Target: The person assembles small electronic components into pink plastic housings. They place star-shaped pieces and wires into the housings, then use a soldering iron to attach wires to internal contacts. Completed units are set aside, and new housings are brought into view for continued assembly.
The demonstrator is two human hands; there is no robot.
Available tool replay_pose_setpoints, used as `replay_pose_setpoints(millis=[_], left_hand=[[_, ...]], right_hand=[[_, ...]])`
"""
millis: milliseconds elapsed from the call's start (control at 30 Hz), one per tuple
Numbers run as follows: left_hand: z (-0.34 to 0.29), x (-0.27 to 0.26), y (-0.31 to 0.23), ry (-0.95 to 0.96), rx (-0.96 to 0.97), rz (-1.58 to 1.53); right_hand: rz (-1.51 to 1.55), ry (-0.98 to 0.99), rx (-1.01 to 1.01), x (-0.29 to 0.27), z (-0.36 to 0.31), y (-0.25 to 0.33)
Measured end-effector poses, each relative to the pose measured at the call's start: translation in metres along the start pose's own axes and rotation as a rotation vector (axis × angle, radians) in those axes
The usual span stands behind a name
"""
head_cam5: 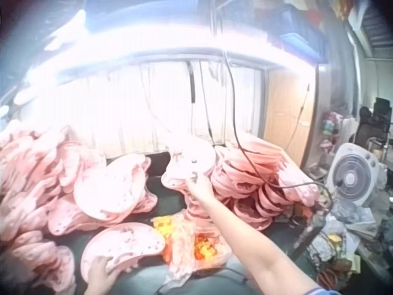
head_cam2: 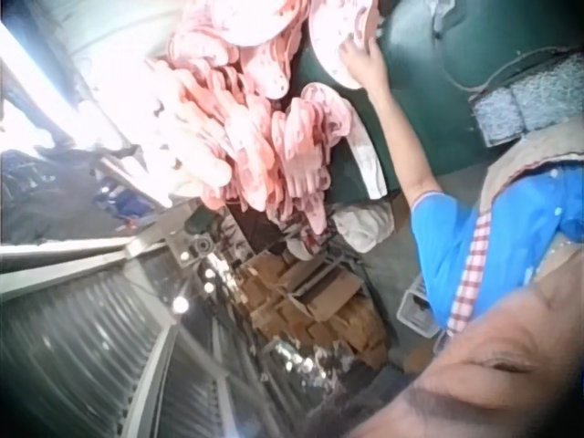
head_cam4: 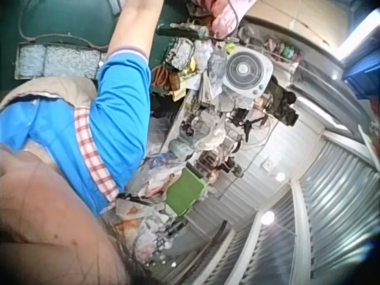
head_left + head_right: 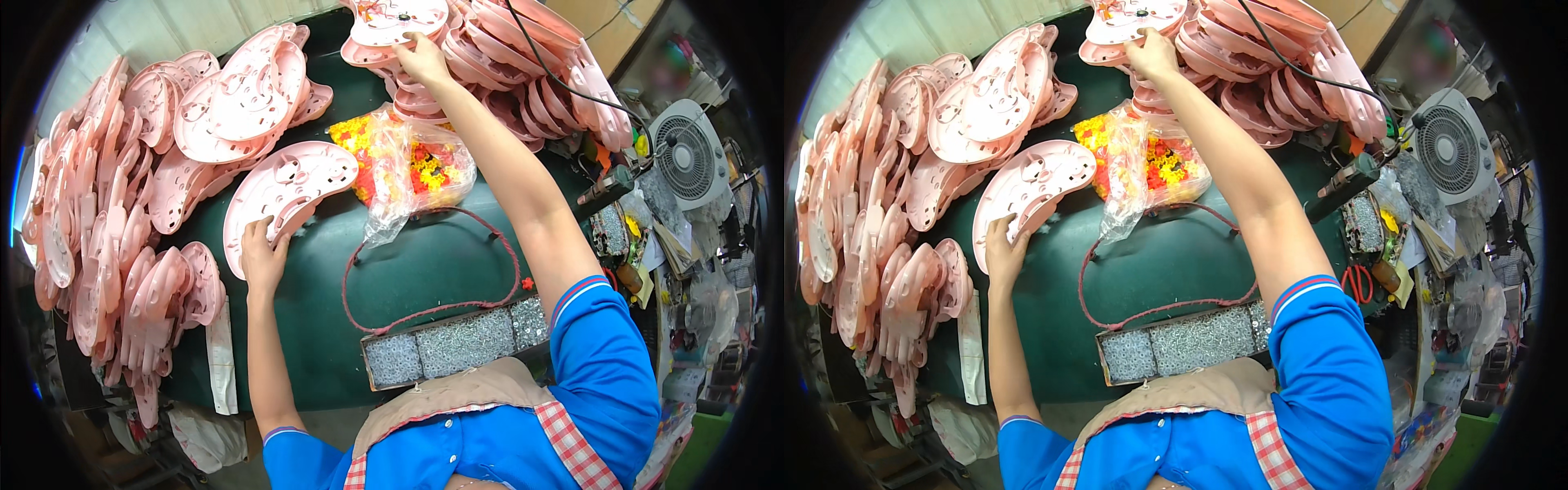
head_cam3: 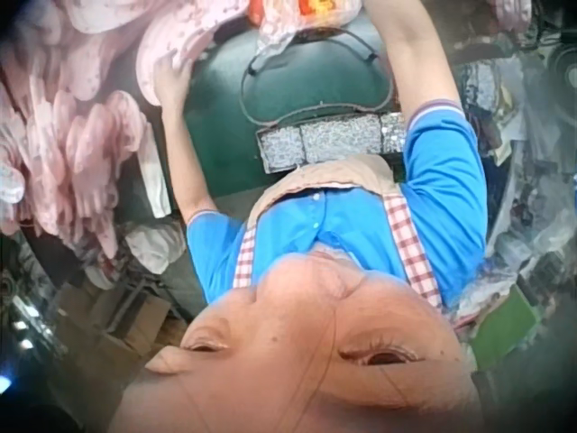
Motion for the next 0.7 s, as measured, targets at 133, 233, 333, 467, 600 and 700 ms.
replay_pose_setpoints(millis=[133, 233, 333, 467, 600, 700], left_hand=[[0.005, 0.019, 0.024, 0.159, 0.074, 0.038], [-0.012, 0.016, 0.018, 0.070, 0.073, -0.169], [-0.041, 0.008, -0.040, -0.061, 0.055, -0.321], [-0.078, 0.011, -0.135, 0.201, 0.312, -0.437], [-0.117, 0.050, -0.165, 0.604, 0.453, -0.363], [-0.114, 0.066, -0.167, 0.899, 0.357, -0.414]], right_hand=[[0.194, -0.056, -0.204, -0.013, -0.017, -0.023], [0.232, 0.284, -0.083, -0.028, -0.063, -0.044], [-0.128, 0.715, -0.002, -0.038, -0.106, -0.074], [-0.567, 0.582, -0.359, -0.012, -0.122, -0.136], [-0.576, 0.673, -0.410, 0.016, -0.124, -0.140], [-0.502, 0.778, -0.382, 0.014, -0.127, -0.132]])
Point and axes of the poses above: each hand's wrist, its own z-axis towards the middle knuckle, its own x-axis out of the palm, y = z × x, the point moved 3 cm from there along z, towards the middle knuckle, and after that the axes turned 9 degrees about -z, right-handed, at the moved point
